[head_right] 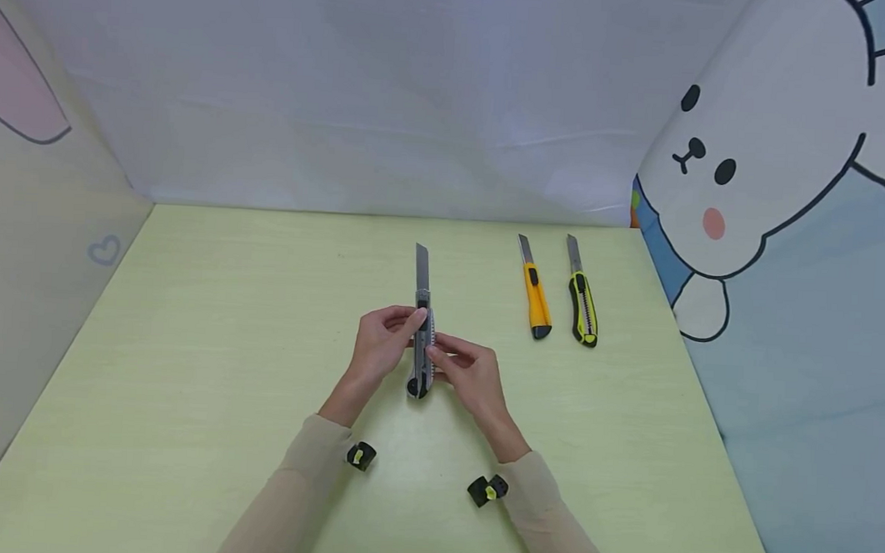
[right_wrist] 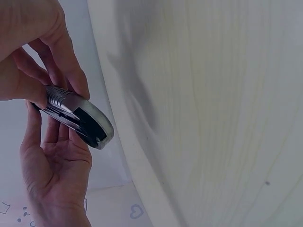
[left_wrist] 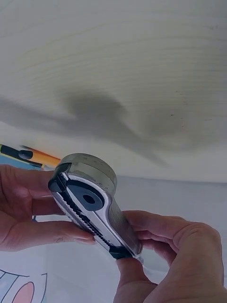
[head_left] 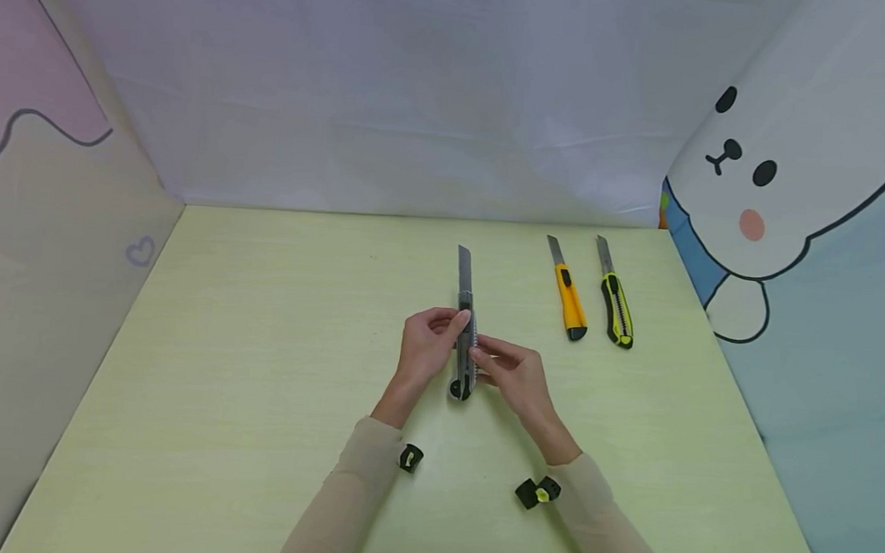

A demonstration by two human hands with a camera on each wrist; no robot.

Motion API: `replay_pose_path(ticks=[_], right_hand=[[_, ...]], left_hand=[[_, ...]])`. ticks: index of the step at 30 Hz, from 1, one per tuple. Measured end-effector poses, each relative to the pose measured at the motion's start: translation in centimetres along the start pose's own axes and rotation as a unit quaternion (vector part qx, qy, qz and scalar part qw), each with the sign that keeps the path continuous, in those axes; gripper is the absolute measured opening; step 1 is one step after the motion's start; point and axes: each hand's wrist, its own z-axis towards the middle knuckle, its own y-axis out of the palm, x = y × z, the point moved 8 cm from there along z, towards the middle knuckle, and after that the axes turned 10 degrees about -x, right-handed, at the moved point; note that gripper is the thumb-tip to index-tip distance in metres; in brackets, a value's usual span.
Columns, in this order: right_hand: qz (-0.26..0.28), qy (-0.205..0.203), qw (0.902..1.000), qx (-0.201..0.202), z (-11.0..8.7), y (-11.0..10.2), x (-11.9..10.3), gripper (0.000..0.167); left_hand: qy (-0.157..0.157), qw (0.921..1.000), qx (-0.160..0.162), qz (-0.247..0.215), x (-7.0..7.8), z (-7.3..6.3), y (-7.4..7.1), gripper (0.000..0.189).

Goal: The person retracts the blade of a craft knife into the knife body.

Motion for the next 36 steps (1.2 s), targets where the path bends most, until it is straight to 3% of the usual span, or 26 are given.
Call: replay_pose_path(ticks=[36], right_hand=[[0.028, 0.009, 0.9995, 0.015, -0.1, -0.47, 0.08, 0.035]], left_hand=[[0.03, 0.9991, -0.027, 0.013, -0.02, -0.26, 0.26, 0.029]])
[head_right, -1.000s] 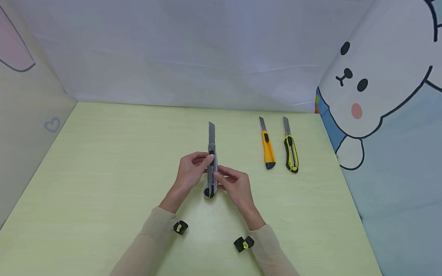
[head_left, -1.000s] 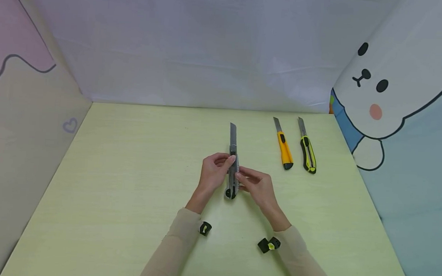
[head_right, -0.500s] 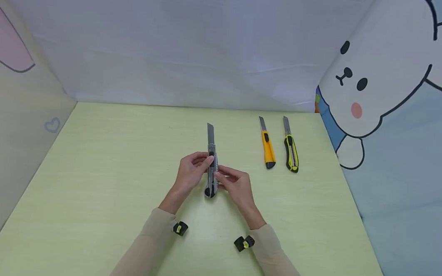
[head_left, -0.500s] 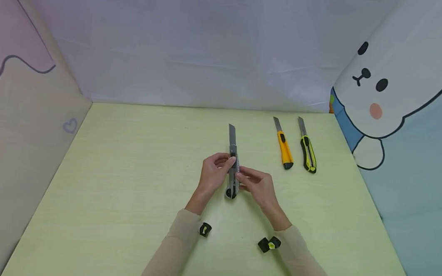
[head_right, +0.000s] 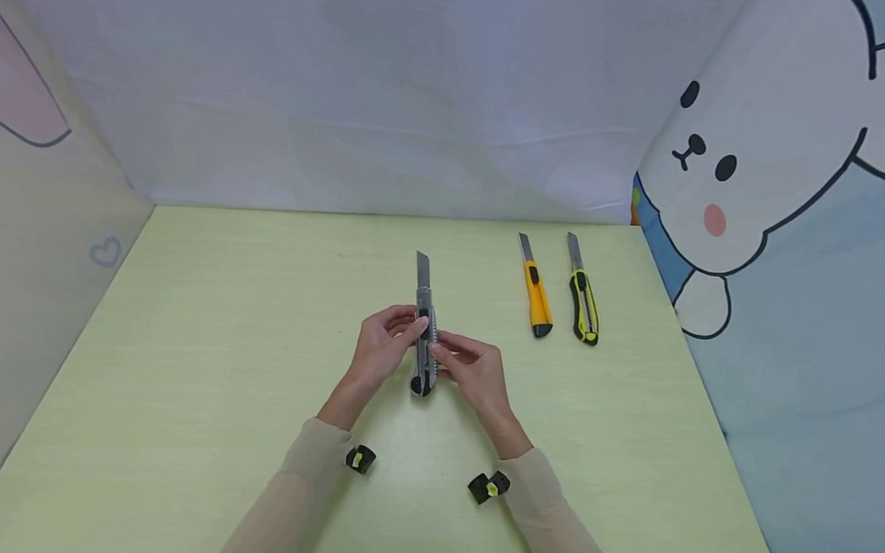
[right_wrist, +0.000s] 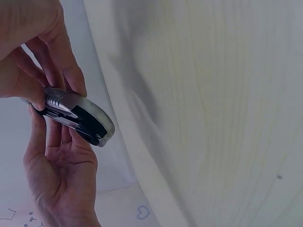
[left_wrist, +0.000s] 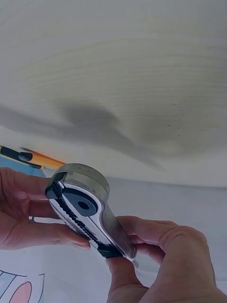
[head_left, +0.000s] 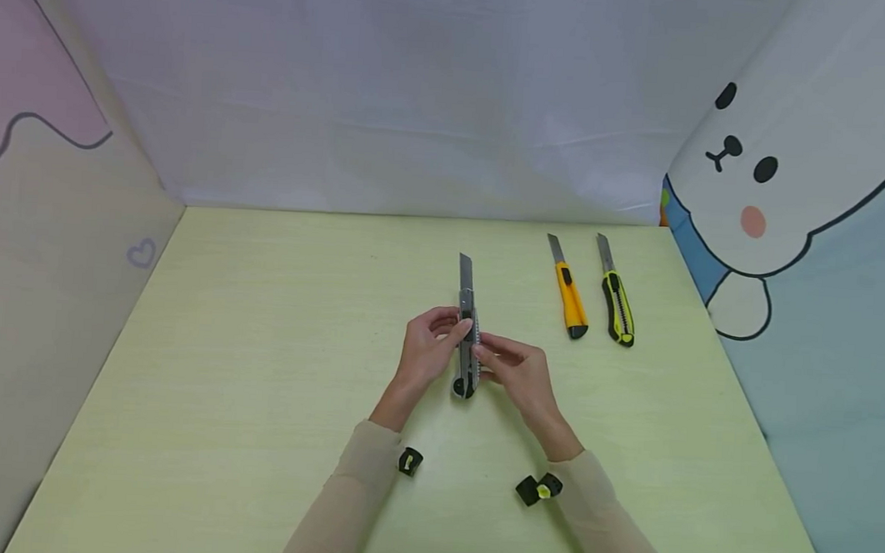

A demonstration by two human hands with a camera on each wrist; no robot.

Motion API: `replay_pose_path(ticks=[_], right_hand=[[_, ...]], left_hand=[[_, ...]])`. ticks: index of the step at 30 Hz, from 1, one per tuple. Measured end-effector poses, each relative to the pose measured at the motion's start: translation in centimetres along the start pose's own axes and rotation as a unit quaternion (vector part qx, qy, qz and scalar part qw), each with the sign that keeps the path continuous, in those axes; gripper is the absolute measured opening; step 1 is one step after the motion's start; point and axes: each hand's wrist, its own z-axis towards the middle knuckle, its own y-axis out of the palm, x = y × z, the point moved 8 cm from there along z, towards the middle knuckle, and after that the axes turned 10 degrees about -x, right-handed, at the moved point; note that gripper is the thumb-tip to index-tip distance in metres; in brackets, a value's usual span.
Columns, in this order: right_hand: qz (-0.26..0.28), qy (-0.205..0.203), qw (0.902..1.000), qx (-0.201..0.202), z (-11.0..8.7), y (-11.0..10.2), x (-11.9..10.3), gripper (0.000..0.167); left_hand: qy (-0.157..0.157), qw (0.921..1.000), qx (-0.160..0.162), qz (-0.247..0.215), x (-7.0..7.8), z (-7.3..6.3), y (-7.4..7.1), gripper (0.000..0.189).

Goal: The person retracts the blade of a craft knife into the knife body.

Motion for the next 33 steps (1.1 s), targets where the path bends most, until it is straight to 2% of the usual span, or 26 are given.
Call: replay_pose_path(ticks=[14, 17, 22, 27, 33], right_hand=[[0.014, 0.032, 0.9992, 0.019, 0.0, 0.0, 0.7, 0.035], [0.013, 0.038, 0.999, 0.022, 0.1, 0.0, 0.7, 0.035], [0.014, 0.039, 0.9988, 0.025, 0.2, 0.1, 0.8, 0.035], [0.021, 0.044, 0.9982, 0.035, 0.1, 0.1, 0.8, 0.035], [0.02, 0.041, 0.998, 0.044, 0.2, 0.1, 0.6, 0.035]], left_hand=[[-0.003, 0.9997, -0.018, -0.015, -0.6, -0.3, -0.1, 0.031], [0.005, 0.9996, -0.02, -0.018, -0.5, -0.4, -0.1, 0.032], [0.018, 0.9992, -0.023, -0.028, -0.1, -0.5, 0.0, 0.034], [0.009, 0.9993, -0.03, -0.022, 0.4, -0.8, 0.1, 0.036], [0.02, 0.9991, -0.03, -0.019, -0.1, -0.6, 0.1, 0.038]])
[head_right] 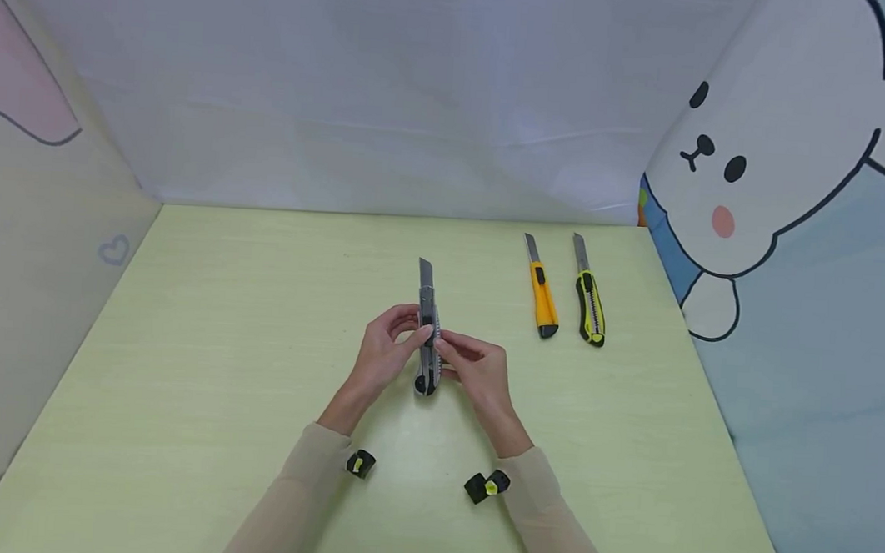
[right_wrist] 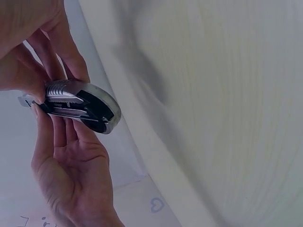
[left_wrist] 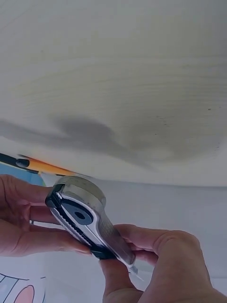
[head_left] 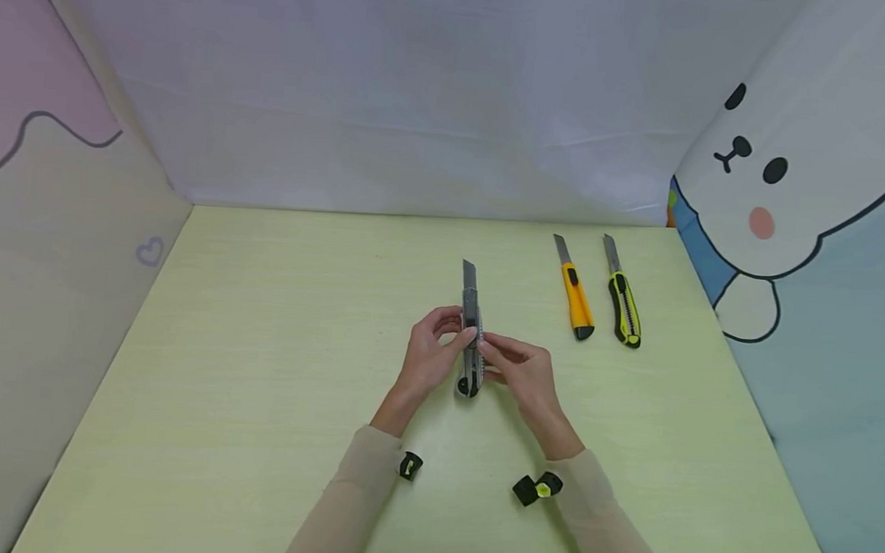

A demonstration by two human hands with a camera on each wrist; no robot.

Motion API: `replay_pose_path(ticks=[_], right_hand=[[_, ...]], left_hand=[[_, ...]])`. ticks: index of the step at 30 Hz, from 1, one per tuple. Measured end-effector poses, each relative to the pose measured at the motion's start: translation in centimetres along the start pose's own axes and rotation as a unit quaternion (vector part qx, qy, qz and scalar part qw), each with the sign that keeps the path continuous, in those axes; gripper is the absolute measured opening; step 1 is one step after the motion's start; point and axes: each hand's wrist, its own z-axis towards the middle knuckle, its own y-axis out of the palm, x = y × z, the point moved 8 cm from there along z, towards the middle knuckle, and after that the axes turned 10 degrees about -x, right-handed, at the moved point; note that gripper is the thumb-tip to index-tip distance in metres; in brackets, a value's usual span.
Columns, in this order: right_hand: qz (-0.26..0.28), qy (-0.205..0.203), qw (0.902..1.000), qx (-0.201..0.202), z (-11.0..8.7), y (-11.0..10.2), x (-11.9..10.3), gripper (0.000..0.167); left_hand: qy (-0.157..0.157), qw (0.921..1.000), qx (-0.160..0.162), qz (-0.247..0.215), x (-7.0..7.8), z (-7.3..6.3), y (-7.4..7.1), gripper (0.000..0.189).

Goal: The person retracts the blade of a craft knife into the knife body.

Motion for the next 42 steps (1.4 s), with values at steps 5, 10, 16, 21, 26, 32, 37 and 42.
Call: replay_pose_path(ticks=[5, 10, 16, 21, 26, 32, 37, 42], right_hand=[[0.007, 0.006, 0.9999, 0.009, 0.0, -0.2, 0.0, 0.033], [0.013, 0.018, 0.9996, 0.015, 0.0, -0.4, 0.4, 0.034], [0.026, 0.017, 0.9994, 0.018, 0.0, -0.6, 0.4, 0.034], [0.025, 0.014, 0.9993, 0.023, 0.0, -0.6, 0.1, 0.034], [0.028, 0.019, 0.999, 0.027, 0.0, -0.6, 0.1, 0.034], [0.027, 0.02, 0.999, 0.03, -0.2, -0.6, 0.0, 0.034], [0.03, 0.007, 0.999, 0.032, -0.1, -0.7, -0.1, 0.033], [0.034, -0.004, 0.999, 0.03, 0.0, -0.7, -0.1, 0.033]], left_hand=[[0.016, 0.9999, -0.005, -0.003, -0.2, 0.1, 0.2, 0.04], [0.025, 0.9996, -0.015, 0.005, -0.3, 0.0, 0.4, 0.04], [0.039, 0.9987, -0.032, 0.003, -0.3, -0.1, 0.6, 0.042], [0.035, 0.9985, -0.041, -0.002, -0.3, -0.1, 0.7, 0.047], [0.02, 0.9987, -0.045, -0.009, -0.6, -0.2, 0.6, 0.049], [-0.02, 0.9993, -0.028, -0.014, -1.0, -0.1, 0.2, 0.047], [-0.061, 0.9971, -0.018, -0.041, -1.7, 0.0, 0.2, 0.043], [-0.075, 0.9958, -0.023, -0.046, -2.1, 0.0, 0.4, 0.039]])
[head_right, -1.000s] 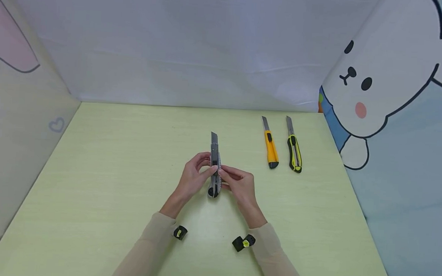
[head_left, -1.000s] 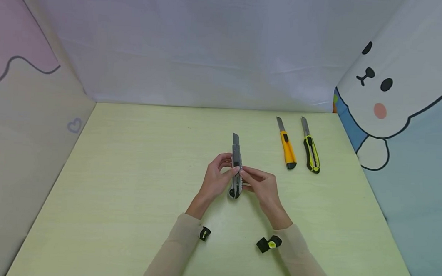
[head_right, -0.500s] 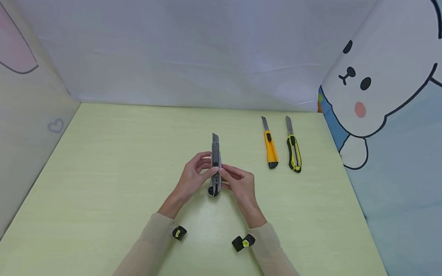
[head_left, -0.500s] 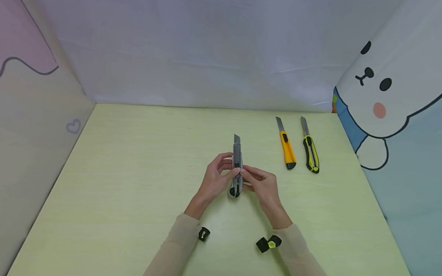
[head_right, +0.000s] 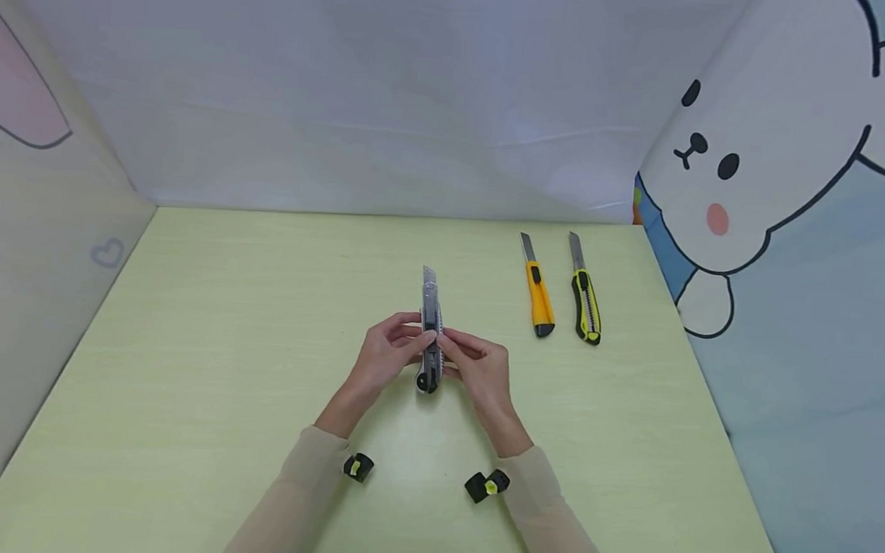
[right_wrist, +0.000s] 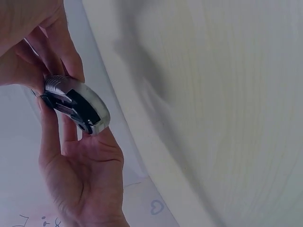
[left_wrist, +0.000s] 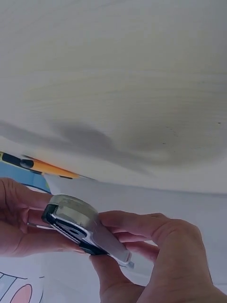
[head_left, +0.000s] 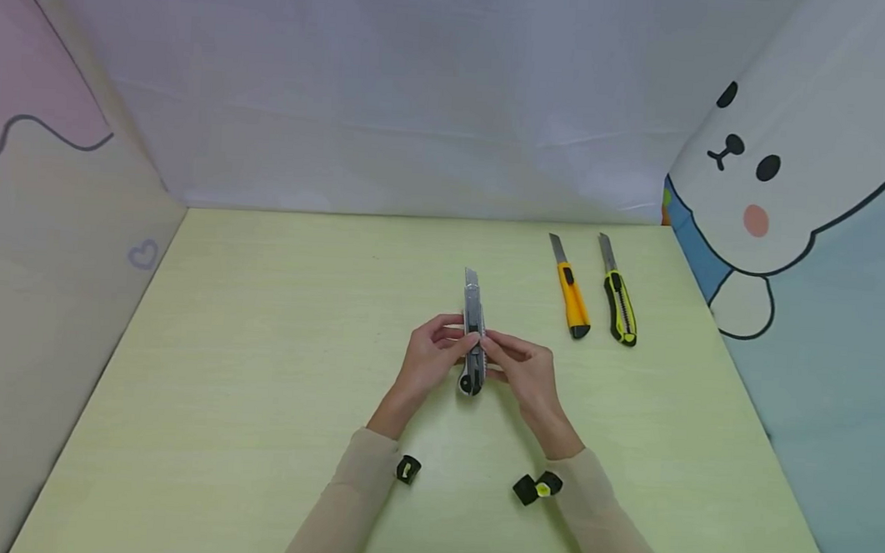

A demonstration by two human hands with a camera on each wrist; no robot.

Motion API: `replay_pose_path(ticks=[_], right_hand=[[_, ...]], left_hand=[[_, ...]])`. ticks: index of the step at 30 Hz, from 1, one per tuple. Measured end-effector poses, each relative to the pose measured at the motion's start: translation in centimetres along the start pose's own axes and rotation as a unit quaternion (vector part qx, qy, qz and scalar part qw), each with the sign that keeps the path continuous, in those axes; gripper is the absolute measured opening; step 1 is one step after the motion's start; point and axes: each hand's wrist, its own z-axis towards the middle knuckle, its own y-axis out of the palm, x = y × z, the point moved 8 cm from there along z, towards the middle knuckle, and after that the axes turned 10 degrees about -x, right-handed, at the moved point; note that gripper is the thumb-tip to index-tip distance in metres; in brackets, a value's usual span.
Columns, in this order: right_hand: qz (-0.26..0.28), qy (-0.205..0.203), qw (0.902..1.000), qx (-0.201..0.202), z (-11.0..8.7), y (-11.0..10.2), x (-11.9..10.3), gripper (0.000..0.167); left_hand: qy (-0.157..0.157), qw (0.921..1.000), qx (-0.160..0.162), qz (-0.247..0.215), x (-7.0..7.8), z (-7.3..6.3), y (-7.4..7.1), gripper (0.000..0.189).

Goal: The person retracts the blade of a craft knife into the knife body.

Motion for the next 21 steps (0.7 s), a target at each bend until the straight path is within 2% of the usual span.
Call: replay_pose_path(ticks=[21], right_hand=[[-0.003, 0.021, 0.9997, 0.013, 0.0, -0.02, 0.39, 0.034]], left_hand=[[0.077, 0.9946, -0.036, 0.059, 0.75, -0.26, 0.42, 0.042]])
